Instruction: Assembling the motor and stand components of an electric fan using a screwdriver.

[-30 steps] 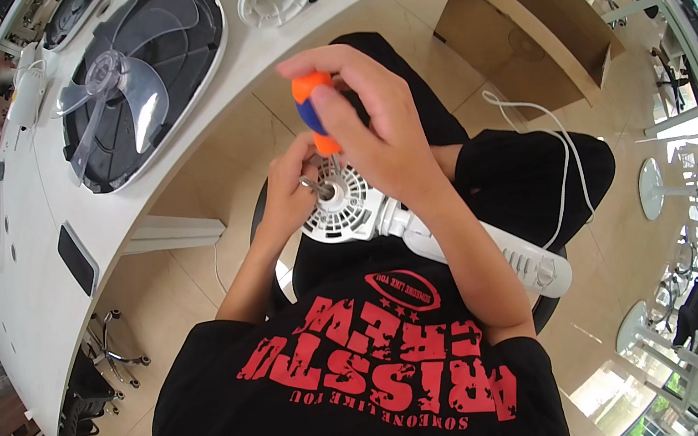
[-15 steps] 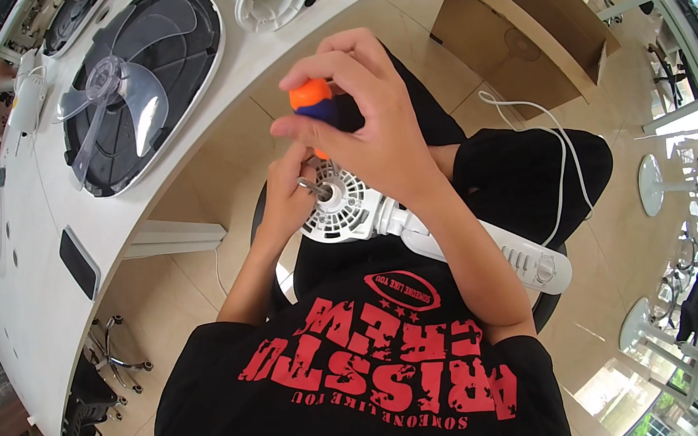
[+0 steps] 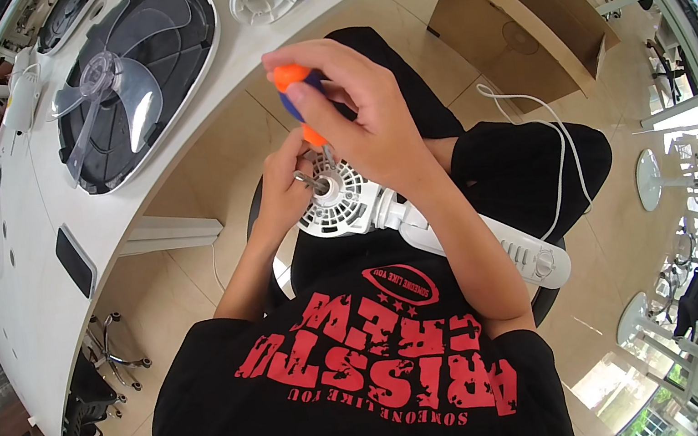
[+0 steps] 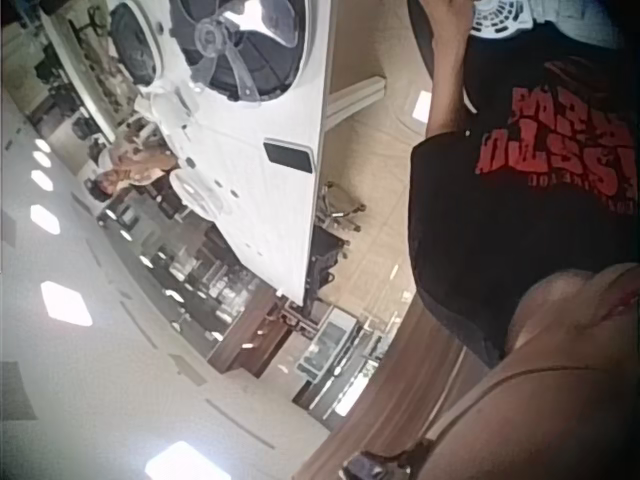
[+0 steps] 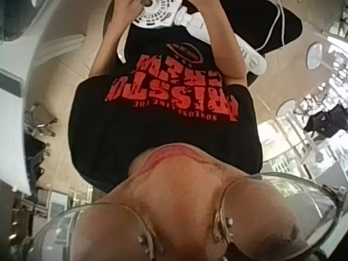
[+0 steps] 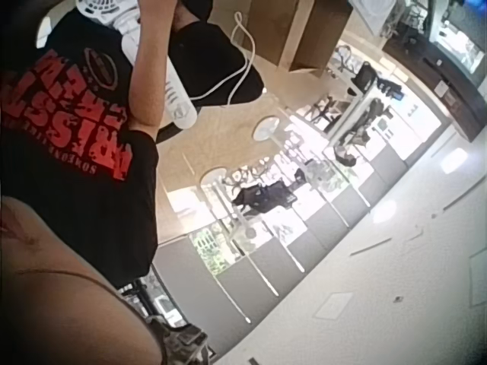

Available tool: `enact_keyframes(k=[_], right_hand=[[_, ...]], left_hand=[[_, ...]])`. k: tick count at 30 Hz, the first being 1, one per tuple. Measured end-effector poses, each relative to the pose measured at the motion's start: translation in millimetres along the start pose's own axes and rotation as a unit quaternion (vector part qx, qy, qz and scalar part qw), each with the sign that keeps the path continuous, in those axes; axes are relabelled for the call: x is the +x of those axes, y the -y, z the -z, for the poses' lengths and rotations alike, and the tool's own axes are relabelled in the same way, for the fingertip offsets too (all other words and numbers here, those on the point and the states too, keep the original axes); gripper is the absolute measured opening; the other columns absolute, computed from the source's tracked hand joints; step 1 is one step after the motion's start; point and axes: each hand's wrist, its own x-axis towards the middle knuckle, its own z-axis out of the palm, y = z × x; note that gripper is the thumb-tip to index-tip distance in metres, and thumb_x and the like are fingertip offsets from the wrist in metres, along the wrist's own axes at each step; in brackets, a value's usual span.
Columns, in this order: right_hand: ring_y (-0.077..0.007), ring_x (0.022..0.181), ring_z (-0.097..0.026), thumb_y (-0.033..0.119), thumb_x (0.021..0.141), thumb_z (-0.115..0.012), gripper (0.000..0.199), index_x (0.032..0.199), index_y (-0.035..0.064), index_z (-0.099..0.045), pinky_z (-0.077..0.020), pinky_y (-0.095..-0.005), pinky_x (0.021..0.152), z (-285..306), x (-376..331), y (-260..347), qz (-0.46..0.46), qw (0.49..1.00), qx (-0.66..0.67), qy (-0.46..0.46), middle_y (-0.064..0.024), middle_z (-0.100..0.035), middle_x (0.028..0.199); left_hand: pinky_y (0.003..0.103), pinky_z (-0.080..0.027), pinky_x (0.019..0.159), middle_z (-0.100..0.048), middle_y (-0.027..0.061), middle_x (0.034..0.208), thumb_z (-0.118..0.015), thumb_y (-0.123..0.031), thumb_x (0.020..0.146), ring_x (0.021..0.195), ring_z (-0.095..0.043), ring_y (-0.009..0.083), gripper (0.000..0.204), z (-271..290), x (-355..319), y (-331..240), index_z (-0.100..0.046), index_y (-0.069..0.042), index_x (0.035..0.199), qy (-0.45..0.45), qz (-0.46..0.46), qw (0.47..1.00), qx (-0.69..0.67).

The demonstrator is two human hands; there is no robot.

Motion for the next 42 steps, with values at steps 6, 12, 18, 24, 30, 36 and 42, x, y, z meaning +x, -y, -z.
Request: enact_keyframes(k=[6,12,18,24,30,36,42], right_hand=[[-0.017,0.118,-0.065,0.001,0.105,-0.048,0.031,0.134,-0.0044,-0.059,-0.0518,-0.0288,0.099,-0.8,-0.4,2.3,0.0,0.999,0.047,-0.027,-0.0127,-0.067,0.125],[-0.0176,0.118,-0.065,0.001,0.106,-0.047,0.03,0.133,-0.0044,-0.059,-0.0512,-0.0299,0.101,4.9,2.7,7.0,0.035,0.999,0.023,-0.034,-0.0133,-0.066,0.124],[-0.0177,0.116,-0.065,0.001,0.105,-0.048,0.03,0.132,-0.0039,-0.06,-0.0516,-0.0291,0.099,3.2,-2.7,3.8,0.028,0.999,0.02,-0.017,-0.0128,-0.064,0.126],[-0.0174,0.117,-0.065,0.001,0.105,-0.048,0.029,0.131,-0.0032,-0.061,-0.0521,-0.0283,0.097,1.9,-2.0,5.0,0.004,1.0,0.016,-0.015,-0.0121,-0.064,0.125],[-0.0163,0.116,-0.064,0.002,0.105,-0.049,0.028,0.129,-0.0038,-0.061,-0.0517,-0.0275,0.095,2.0,-2.5,2.8,0.001,1.0,0.01,-0.013,-0.0116,-0.064,0.125],[-0.0162,0.115,-0.064,0.002,0.105,-0.05,0.028,0.13,-0.0036,-0.061,-0.0519,-0.0269,0.093,2.5,-2.9,4.7,0.009,1.0,0.009,-0.012,-0.0119,-0.064,0.125],[-0.0169,0.116,-0.064,0.003,0.105,-0.05,0.028,0.131,-0.0032,-0.061,-0.0521,-0.0269,0.094,6.7,-3.5,9.9,0.017,1.0,0.004,-0.013,-0.0124,-0.063,0.126]], left_hand=[[0.032,-0.056,0.088,-0.075,0.0128,0.1,-0.036,0.011,0.08,0.091,-0.074,0.0215,0.053,1.2,0.2,-4.3,-0.06,0.0,0.126,0.016,0.035,0.999,-0.029],[0.033,-0.054,0.094,-0.073,0.0117,0.101,-0.036,0.009,0.085,0.102,-0.073,0.0211,0.05,-0.9,-1.5,6.6,-0.058,0.0,0.129,0.007,-0.004,0.998,-0.067],[0.029,-0.053,0.085,-0.072,0.0085,0.097,-0.037,0.008,0.086,0.091,-0.07,0.0156,0.047,-0.6,-2.3,0.3,-0.059,-0.001,0.127,-0.003,0.022,0.998,-0.056],[0.027,-0.052,0.078,-0.071,0.0069,0.092,-0.04,0.007,0.084,0.081,-0.067,0.013,0.047,-0.9,-1.3,2.0,-0.06,-0.001,0.126,-0.009,0.016,0.998,-0.057],[0.027,-0.051,0.075,-0.07,0.0058,0.09,-0.043,0.005,0.081,0.079,-0.065,0.0122,0.048,-2.4,-0.9,3.6,-0.06,-0.002,0.126,-0.014,0.007,0.999,-0.046],[0.027,-0.051,0.074,-0.071,0.0058,0.091,-0.042,0.006,0.082,0.078,-0.066,0.0126,0.049,-2.7,-1.9,4.5,-0.06,-0.002,0.127,-0.01,0.009,0.998,-0.054],[0.028,-0.052,0.082,-0.073,0.0081,0.1,-0.039,0.007,0.087,0.087,-0.069,0.0142,0.046,-3.9,-2.7,4.3,-0.059,-0.001,0.128,-0.002,-0.004,0.998,-0.067]])
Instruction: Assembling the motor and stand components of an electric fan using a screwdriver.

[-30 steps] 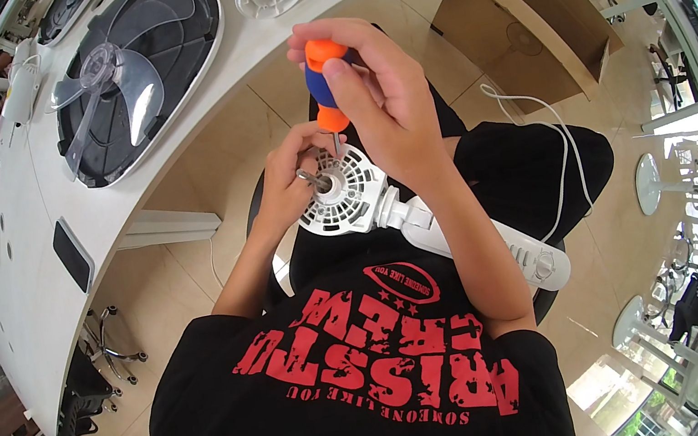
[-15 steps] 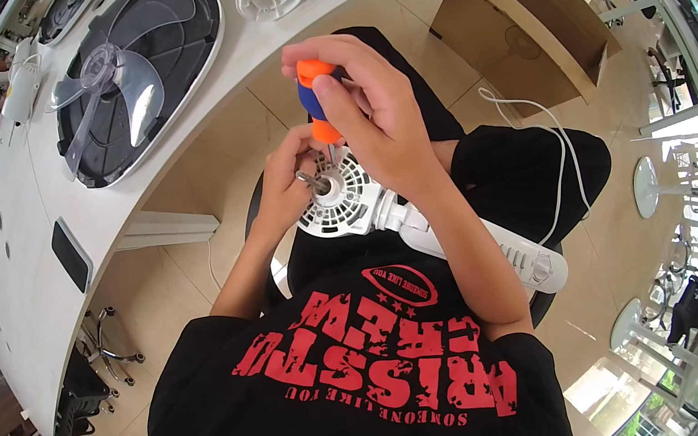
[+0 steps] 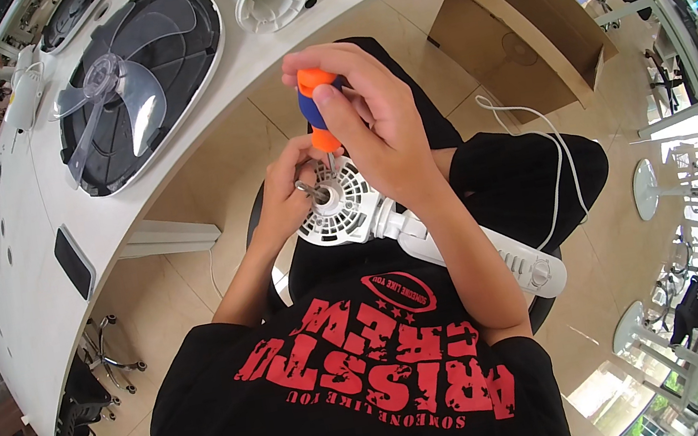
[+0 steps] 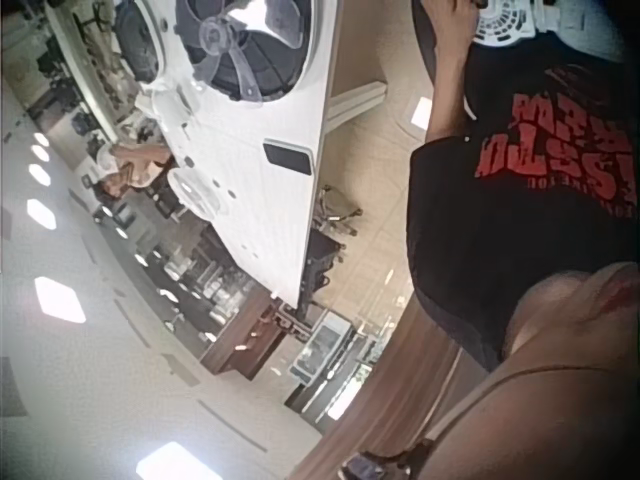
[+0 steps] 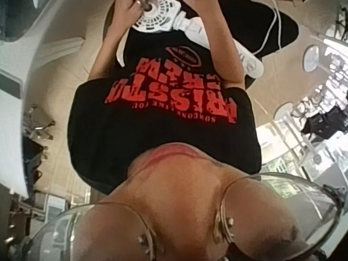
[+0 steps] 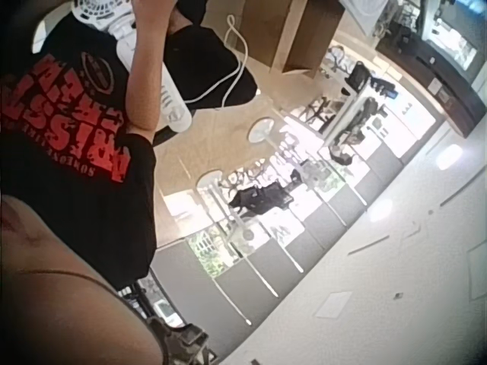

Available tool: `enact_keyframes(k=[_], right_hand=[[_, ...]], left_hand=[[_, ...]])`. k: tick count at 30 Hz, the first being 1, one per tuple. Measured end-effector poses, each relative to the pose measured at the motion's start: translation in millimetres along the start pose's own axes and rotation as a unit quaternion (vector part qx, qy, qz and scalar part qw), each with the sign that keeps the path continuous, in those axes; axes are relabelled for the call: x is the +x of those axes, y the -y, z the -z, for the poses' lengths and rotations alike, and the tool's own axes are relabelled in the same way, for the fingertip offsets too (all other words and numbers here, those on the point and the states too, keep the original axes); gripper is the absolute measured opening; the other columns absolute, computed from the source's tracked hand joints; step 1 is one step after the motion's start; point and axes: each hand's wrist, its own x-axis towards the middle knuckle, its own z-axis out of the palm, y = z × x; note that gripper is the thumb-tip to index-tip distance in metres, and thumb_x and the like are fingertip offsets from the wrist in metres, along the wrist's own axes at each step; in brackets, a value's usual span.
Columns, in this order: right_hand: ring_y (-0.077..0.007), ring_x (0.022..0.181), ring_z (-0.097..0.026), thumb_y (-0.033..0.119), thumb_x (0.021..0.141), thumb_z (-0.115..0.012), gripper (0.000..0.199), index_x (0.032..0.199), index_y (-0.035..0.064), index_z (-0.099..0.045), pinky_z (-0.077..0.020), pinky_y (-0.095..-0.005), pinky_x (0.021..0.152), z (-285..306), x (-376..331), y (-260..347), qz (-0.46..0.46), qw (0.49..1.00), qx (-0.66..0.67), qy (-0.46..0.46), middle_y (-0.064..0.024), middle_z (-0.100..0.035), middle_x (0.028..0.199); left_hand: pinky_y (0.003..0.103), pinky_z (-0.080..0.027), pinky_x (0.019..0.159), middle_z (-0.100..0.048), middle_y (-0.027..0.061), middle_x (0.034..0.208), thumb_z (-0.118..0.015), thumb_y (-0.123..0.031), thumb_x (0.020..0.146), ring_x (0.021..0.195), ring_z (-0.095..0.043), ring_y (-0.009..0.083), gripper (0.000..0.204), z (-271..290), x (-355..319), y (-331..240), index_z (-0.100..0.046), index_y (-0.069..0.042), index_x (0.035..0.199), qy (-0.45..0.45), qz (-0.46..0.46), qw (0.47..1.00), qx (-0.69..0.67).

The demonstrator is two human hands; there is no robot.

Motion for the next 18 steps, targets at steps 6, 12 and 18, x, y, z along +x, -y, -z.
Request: enact_keyframes(k=[6,12,18], right_hand=[[-0.0178,0.118,-0.064,0.002,0.106,-0.049,0.028,0.131,-0.0045,-0.06,-0.0515,-0.0296,0.1,-2.8,4.1,0.5,0.019,0.999,0.024,-0.02,-0.0131,-0.063,0.127],[-0.0182,0.119,-0.063,0.0,0.105,-0.049,0.029,0.132,-0.0044,-0.06,-0.0494,-0.0302,0.102,0.2,9.7,1.6,0.051,0.997,0.039,-0.037,-0.0131,-0.062,0.127],[-0.0201,0.116,-0.065,0.004,0.107,-0.048,0.029,0.132,-0.0056,-0.059,-0.0507,-0.031,0.101,13.9,11.9,2.1,0.057,0.993,0.04,-0.096,-0.0126,-0.063,0.127]], left_hand=[[0.032,-0.054,0.094,-0.072,0.0132,0.112,-0.048,-0.007,0.106,0.106,-0.07,0.0197,0.026,6.1,-3.6,7.1,-0.058,0.002,0.129,0.014,0.043,0.999,-0.024],[0.033,-0.053,0.098,-0.071,0.0146,0.117,-0.054,-0.013,0.108,0.111,-0.069,0.0201,0.027,10.3,-3.4,-3.7,-0.059,0.002,0.13,0.025,0.047,0.998,-0.032],[0.032,-0.054,0.09,-0.074,0.0099,0.106,-0.062,-0.006,0.101,0.099,-0.07,0.0182,0.019,-0.9,1.5,11.1,-0.07,0.002,0.117,0.002,0.009,1.0,-0.012]])
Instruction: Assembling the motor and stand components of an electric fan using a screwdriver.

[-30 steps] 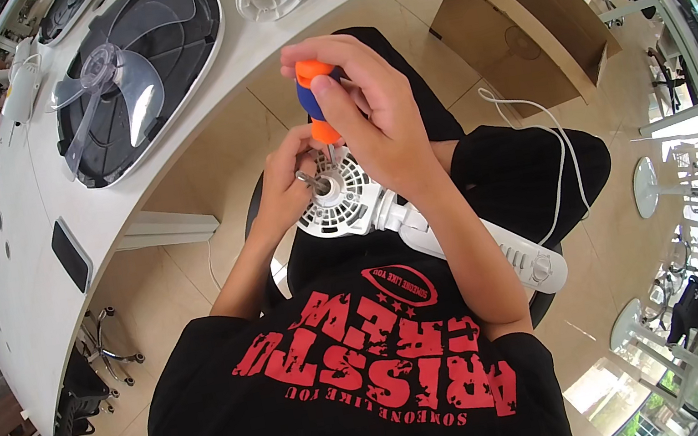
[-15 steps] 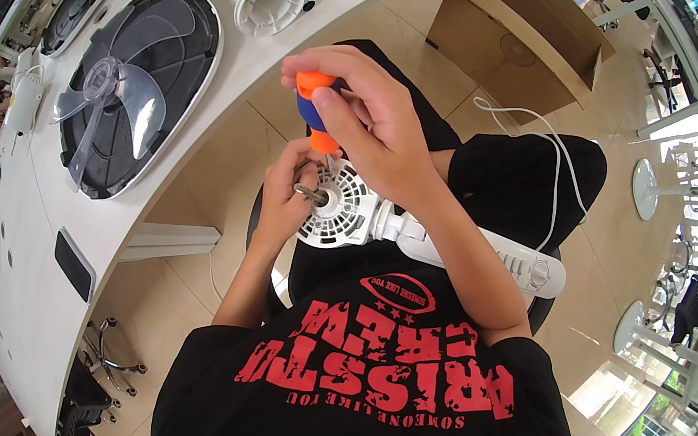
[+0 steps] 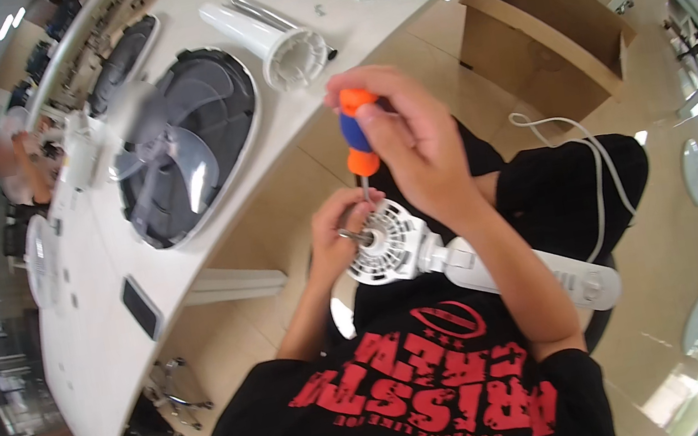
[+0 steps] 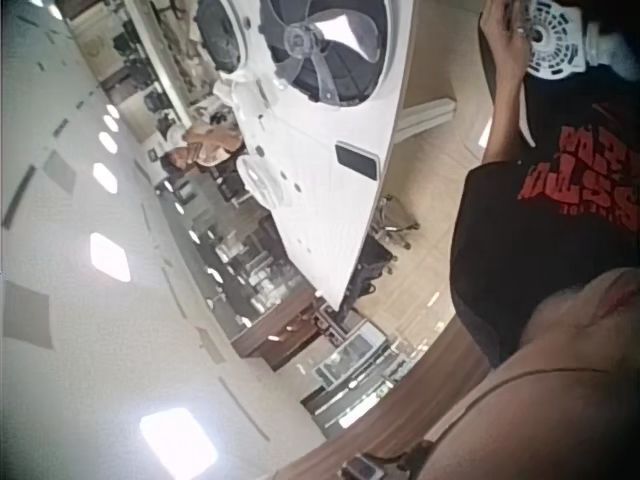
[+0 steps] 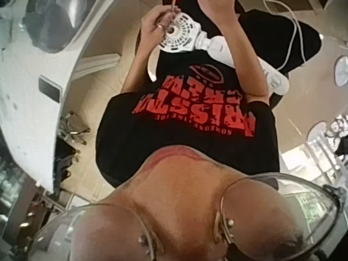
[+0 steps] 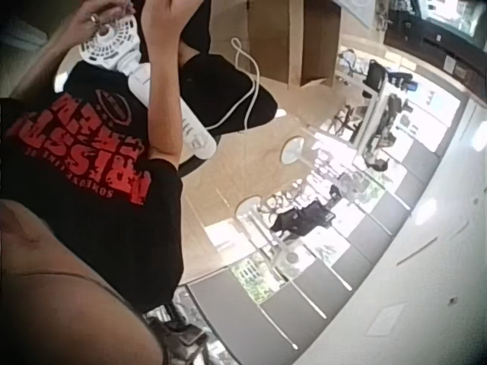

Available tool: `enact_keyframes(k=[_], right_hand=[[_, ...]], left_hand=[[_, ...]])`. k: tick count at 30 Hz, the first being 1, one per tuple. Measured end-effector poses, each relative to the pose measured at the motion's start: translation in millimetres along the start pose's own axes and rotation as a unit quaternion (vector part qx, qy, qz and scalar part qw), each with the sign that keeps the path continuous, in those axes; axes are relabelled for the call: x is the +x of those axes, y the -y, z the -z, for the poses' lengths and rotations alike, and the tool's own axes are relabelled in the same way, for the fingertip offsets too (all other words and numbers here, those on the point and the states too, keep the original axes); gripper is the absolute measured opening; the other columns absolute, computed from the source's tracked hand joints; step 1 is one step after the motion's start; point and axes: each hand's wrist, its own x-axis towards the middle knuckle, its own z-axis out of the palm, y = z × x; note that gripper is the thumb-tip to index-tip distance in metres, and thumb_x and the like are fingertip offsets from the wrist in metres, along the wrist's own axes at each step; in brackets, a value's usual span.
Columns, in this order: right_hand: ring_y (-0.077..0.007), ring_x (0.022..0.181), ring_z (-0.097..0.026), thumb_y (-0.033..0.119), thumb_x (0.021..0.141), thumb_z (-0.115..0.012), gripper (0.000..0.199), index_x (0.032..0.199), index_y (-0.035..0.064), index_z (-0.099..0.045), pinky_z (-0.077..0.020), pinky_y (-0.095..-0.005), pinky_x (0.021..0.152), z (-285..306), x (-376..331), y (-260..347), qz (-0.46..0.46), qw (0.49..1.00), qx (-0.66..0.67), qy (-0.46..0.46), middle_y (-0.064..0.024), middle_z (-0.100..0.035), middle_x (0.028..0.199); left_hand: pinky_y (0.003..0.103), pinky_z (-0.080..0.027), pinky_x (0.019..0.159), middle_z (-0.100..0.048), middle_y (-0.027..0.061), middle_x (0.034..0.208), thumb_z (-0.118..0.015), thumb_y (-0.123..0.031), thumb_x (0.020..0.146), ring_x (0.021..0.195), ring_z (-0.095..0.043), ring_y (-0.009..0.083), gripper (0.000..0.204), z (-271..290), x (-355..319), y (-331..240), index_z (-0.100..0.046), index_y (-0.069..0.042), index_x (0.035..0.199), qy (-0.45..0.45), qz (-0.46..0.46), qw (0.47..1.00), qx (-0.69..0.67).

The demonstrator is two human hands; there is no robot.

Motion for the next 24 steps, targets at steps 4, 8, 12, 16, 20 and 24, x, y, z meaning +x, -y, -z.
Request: enact_keyframes(k=[4,8,12,16,20,24], right_hand=[[-0.0215,0.1,-0.071,0.022,0.111,-0.047,0.036,0.137,-0.0017,-0.055,-0.063,-0.0348,0.079,24.1,17.8,-0.3,-0.043,0.982,0.065,-0.175,-0.0146,-0.065,0.122],[-0.0199,0.071,-0.068,0.036,0.11,-0.048,0.042,0.135,0.003,-0.054,-0.0514,-0.0274,0.045,64.3,-13.5,-56.8,-0.234,0.912,0.176,-0.288,-0.0118,-0.062,0.108],[-0.0225,0.073,-0.07,0.035,0.11,-0.047,0.038,0.131,0.005,-0.055,-0.0523,-0.0284,0.046,84.0,-46.2,-106.6,-0.321,0.855,0.225,-0.34,-0.011,-0.06,0.108],[-0.0244,0.072,-0.071,0.033,0.11,-0.046,0.035,0.13,0.0051,-0.055,-0.0539,-0.0291,0.046,77.6,-41.5,-108.6,-0.329,0.85,0.243,-0.332,-0.0115,-0.06,0.108],[-0.0237,0.071,-0.07,0.032,0.111,-0.047,0.034,0.13,0.0056,-0.055,-0.0546,-0.0291,0.045,75.1,-41.4,-109.5,-0.342,0.836,0.266,-0.338,-0.0113,-0.06,0.106],[-0.0239,0.073,-0.071,0.03,0.11,-0.047,0.034,0.131,0.0052,-0.055,-0.0565,-0.0287,0.047,80.9,-40.9,-108.3,-0.334,0.835,0.281,-0.334,-0.0113,-0.059,0.107]], left_hand=[[0.031,-0.054,0.094,-0.073,0.0115,0.108,-0.06,-0.004,0.104,0.107,-0.07,0.018,0.023,2.9,-2.1,-8.2,-0.066,0.002,0.125,0.001,0.097,0.993,-0.072],[0.033,-0.055,0.092,-0.072,0.0098,0.105,-0.063,-0.003,0.101,0.103,-0.072,0.019,0.025,11.5,18.3,-22.5,-0.065,0.001,0.126,0.029,0.136,0.986,-0.093],[0.032,-0.056,0.084,-0.072,0.008,0.095,-0.068,-0.001,0.096,0.093,-0.073,0.0168,0.029,19.0,113.9,-62.2,-0.066,-0.001,0.125,0.071,-0.019,0.97,0.23],[0.039,-0.055,0.079,-0.076,0.0109,0.095,-0.07,-0.004,0.091,0.09,-0.073,0.0279,0.037,25.6,231.3,-86.6,-0.064,-0.009,0.128,0.085,-0.113,0.897,0.419],[0.039,-0.058,0.077,-0.078,0.011,0.094,-0.07,-0.001,0.086,0.088,-0.075,0.0267,0.039,53.3,325.3,-50.1,-0.065,-0.008,0.124,0.123,-0.083,0.852,0.502],[0.043,-0.054,0.083,-0.076,0.0113,0.087,-0.062,0.006,0.08,0.092,-0.072,0.0315,0.041,59.9,362.1,-28.7,-0.069,-0.008,0.118,0.174,0.022,0.832,0.527]])
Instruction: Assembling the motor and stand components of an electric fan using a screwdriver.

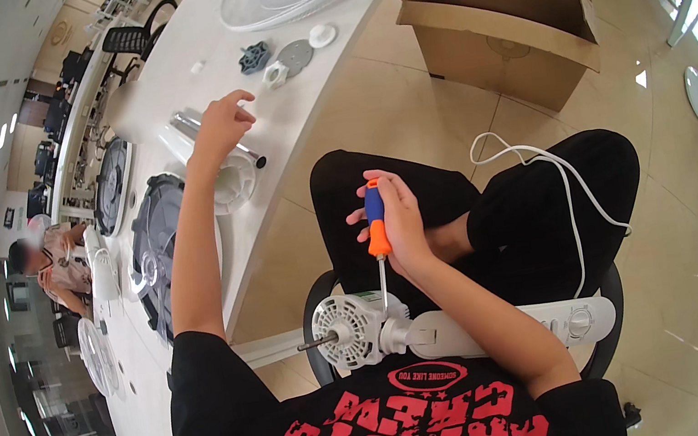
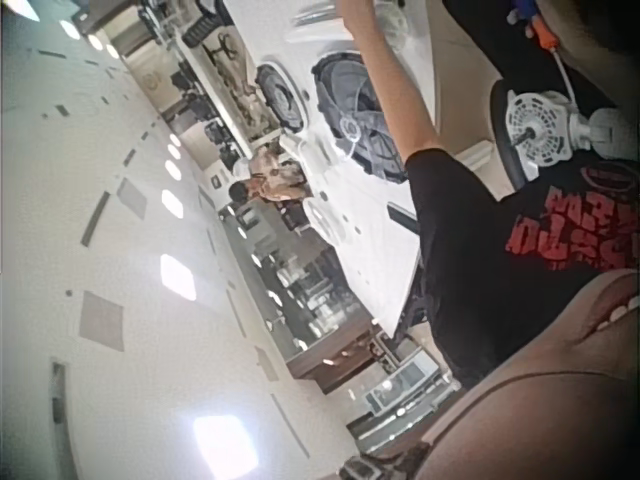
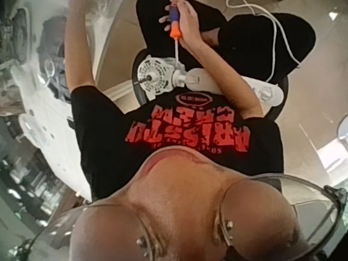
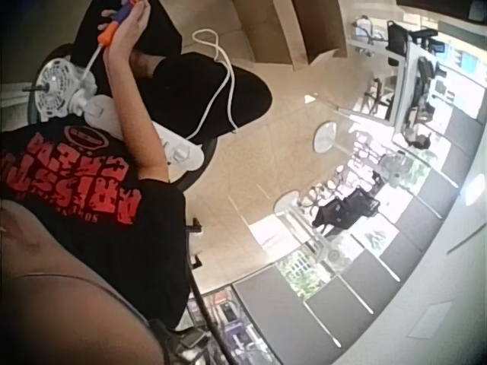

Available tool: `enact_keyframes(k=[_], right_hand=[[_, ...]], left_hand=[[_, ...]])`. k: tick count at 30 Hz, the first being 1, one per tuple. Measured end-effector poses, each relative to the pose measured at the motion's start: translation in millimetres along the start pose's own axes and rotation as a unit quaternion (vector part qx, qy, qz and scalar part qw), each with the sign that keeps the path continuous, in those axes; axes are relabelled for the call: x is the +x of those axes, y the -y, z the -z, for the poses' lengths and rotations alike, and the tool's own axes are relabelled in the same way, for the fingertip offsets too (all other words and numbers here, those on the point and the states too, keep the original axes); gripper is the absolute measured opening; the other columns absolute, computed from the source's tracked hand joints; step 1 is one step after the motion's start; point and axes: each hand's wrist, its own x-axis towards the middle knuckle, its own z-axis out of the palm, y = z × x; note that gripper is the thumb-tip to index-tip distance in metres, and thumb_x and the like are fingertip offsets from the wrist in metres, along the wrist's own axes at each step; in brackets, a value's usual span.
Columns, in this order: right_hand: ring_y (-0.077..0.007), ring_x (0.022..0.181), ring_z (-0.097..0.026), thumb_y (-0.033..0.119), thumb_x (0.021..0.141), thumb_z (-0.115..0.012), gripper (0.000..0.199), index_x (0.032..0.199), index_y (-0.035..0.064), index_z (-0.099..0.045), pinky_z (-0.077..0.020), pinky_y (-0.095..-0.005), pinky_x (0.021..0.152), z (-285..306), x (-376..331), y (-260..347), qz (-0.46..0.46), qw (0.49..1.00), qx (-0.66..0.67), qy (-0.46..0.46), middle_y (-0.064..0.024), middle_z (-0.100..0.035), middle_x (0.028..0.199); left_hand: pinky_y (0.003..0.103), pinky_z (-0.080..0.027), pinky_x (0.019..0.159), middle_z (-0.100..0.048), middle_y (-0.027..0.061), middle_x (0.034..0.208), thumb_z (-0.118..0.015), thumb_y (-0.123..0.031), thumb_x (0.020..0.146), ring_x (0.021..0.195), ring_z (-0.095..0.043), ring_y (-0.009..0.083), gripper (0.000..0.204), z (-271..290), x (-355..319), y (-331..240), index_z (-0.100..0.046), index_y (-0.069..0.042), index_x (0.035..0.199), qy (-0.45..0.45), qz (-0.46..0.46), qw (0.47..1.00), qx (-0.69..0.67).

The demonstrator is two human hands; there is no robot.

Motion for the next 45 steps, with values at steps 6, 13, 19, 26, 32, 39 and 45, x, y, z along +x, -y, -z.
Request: enact_keyframes(k=[6,13,19,26,32,39,45], right_hand=[[-0.024,0.075,-0.072,0.03,0.111,-0.047,0.033,0.131,0.0051,-0.055,-0.0569,-0.0288,0.048,-1.4,-1.1,7.4,-0.01,1.0,0.006,0.011,-0.0115,-0.059,0.109],[-0.0234,0.074,-0.071,0.03,0.111,-0.046,0.033,0.13,0.0049,-0.055,-0.0567,-0.0285,0.047,-7.0,-3.8,3.9,0.001,1.0,0.002,0.023,-0.0117,-0.059,0.109],[-0.0228,0.073,-0.071,0.03,0.111,-0.047,0.033,0.13,0.0049,-0.055,-0.056,-0.0282,0.046,-11.6,-10.3,4.9,0.025,0.999,0.006,0.018,-0.0117,-0.059,0.109],[-0.0192,0.075,-0.068,0.038,0.106,-0.057,0.033,0.127,0.0123,-0.058,-0.0542,-0.0319,0.053,-17.4,-18.7,36.2,0.129,0.991,0.026,0.007,-0.0059,-0.06,0.104],[-0.0121,0.056,-0.058,0.035,0.106,-0.058,0.031,0.122,0.009,-0.056,-0.0455,-0.0277,0.044,-52.2,-47.9,35.7,0.161,0.976,-0.059,0.134,-0.0041,-0.058,0.088],[-0.0338,0.111,-0.066,0.037,0.07,-0.085,0.069,0.131,0.0136,-0.063,-0.0505,-0.044,0.094,44.6,-152.5,133.0,0.167,0.505,-0.768,0.357,-0.0106,-0.068,0.115],[-0.0358,0.106,-0.068,0.04,0.064,-0.09,0.088,0.141,0.013,-0.058,-0.0519,-0.0438,0.091,105.2,-184.9,122.0,0.016,0.446,-0.862,0.24,-0.0143,-0.069,0.122]], left_hand=[[0.045,-0.054,0.084,-0.074,0.0163,0.094,-0.057,0.01,0.078,0.096,-0.068,0.0347,0.045,-6.0,22.8,-0.8,-0.069,-0.006,0.118,-0.008,-0.007,0.997,0.08],[0.042,-0.056,0.084,-0.075,0.0148,0.099,-0.065,0.007,0.077,0.097,-0.071,0.0309,0.044,5.5,13.1,20.9,-0.068,-0.008,0.119,-0.096,-0.026,0.987,0.125],[0.037,-0.055,0.094,-0.075,0.0143,0.108,-0.06,-0.003,0.098,0.11,-0.071,0.0264,0.025,58.3,-106.5,-64.4,-0.066,-0.001,0.123,-0.171,-0.022,0.967,-0.186],[0.047,-0.031,0.121,-0.049,0.0228,0.152,-0.07,-0.065,0.087,0.144,-0.045,0.0349,0.095,-47.5,-310.5,-82.4,-0.044,0.003,0.149,-0.072,-0.081,0.931,-0.35],[0.049,-0.026,0.125,-0.021,0.0197,0.168,-0.091,-0.075,0.048,0.151,-0.033,0.0339,0.158,-147.0,-375.8,-105.2,-0.013,0.001,0.163,-0.02,0.01,0.915,-0.402],[0.044,-0.036,0.119,-0.039,0.0194,0.154,-0.1,-0.036,0.059,0.14,-0.045,0.0309,0.13,-151.1,-366.4,-104.9,-0.027,0.005,0.158,-0.045,-0.035,0.911,-0.408],[0.042,-0.038,0.117,-0.045,0.0214,0.151,-0.097,-0.034,0.058,0.14,-0.049,0.033,0.123,-143.0,-350.8,-114.0,-0.034,0.005,0.156,-0.045,0.007,0.915,-0.4]])
